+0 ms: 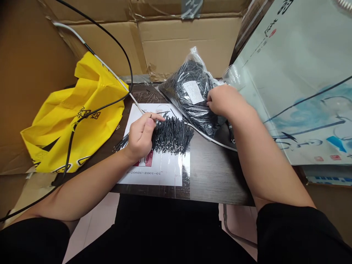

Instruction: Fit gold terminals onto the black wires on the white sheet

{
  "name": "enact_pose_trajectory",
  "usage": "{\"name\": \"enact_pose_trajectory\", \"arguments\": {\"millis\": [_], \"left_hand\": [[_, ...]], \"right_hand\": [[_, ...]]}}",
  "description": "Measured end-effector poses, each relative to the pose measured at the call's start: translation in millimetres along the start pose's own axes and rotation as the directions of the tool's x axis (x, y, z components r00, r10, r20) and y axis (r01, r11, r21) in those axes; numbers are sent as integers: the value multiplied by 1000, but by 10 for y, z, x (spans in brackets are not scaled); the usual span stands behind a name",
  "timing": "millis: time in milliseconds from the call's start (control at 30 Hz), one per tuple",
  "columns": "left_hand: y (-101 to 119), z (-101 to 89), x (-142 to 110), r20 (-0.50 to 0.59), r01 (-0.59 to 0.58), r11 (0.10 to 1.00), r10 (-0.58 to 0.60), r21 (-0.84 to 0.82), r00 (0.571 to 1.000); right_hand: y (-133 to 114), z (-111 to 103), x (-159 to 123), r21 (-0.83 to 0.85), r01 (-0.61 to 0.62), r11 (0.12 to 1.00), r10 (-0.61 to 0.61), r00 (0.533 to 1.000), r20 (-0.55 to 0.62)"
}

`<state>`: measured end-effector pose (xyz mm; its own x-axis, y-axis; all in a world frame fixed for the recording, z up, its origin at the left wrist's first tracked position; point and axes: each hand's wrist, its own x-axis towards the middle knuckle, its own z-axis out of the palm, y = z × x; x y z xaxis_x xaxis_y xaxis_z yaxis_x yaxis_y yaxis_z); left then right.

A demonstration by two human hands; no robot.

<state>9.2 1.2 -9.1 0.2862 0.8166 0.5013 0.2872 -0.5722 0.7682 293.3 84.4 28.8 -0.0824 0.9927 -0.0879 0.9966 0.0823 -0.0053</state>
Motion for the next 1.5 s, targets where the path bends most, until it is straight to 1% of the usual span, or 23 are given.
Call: {"name": "enact_pose_trajectory", "arguments": {"millis": [67,100,233,300,400,467,500,533,567,600,633,700,767,800,833,867,900,933,967,1067,1200,1367,1500], "left_hand": [[-1,4,-6,27,-46,999,46,22,999],[-3,8,-12,35,-59,997,58,42,998],[-16,22,-35,30,-29,997,27,70,999],[-26,28,-37,19,-32,997,31,65,999],[-38,37,-23,17,-69,992,67,110,998],[-40,41,-10,39,-100,985,96,139,995],[-39,42,-4,52,-118,982,112,149,992],[-37,42,0,62,-138,978,130,157,990],[-34,43,3,67,-156,974,146,165,987],[-32,44,5,67,-167,970,157,174,985],[-30,44,6,64,-172,968,163,184,985],[-29,46,5,54,-180,962,172,204,984],[-27,48,4,54,-192,953,184,235,981],[-23,47,4,59,-199,948,190,248,980],[-17,47,3,66,-204,945,194,254,979],[-9,45,3,73,-206,945,194,253,978],[1,43,2,79,-209,947,195,244,978],[12,40,1,82,-213,949,199,231,976],[24,36,1,85,-223,950,209,219,974],[45,30,-3,102,-264,945,249,193,963],[44,39,-11,135,-313,934,293,171,947],[45,42,-14,209,-326,926,287,191,935],[39,40,-12,228,-340,916,292,211,929]], "right_hand": [[0,-26,-13,-63,9,998,-7,999,39],[-7,-32,-19,-98,13,995,-9,999,40],[-43,-16,-34,-174,-12,985,13,1000,0],[-49,2,-40,-166,-14,986,10,1000,-28],[-44,2,-56,-127,-19,992,8,997,-81],[-43,-41,-80,-102,-40,994,29,994,-107],[-48,-77,-100,-85,-54,995,42,990,-133],[-58,-120,-127,-59,-73,996,61,981,-186],[-76,-166,-163,-22,-92,996,83,961,-265],[-103,-208,-210,25,-100,995,102,927,-360],[-140,-239,-268,73,-87,993,111,883,-455],[-244,-242,-414,147,0,989,90,788,-609],[-372,-144,-585,174,137,975,24,717,-697],[-435,-61,-671,170,226,959,-39,701,-712],[-493,37,-753,145,337,930,-134,679,-722],[-542,141,-825,85,453,887,-223,582,-782],[-580,242,-886,43,526,849,-292,536,-792],[-609,330,-934,23,584,811,-330,489,-807],[-629,401,-967,16,624,781,-350,459,-817],[-659,506,-993,43,684,728,-351,427,-834],[-684,526,-953,68,729,681,-315,375,-872],[-714,549,-959,62,758,649,-328,353,-876],[-742,567,-987,45,781,623,-347,327,-879]]}}
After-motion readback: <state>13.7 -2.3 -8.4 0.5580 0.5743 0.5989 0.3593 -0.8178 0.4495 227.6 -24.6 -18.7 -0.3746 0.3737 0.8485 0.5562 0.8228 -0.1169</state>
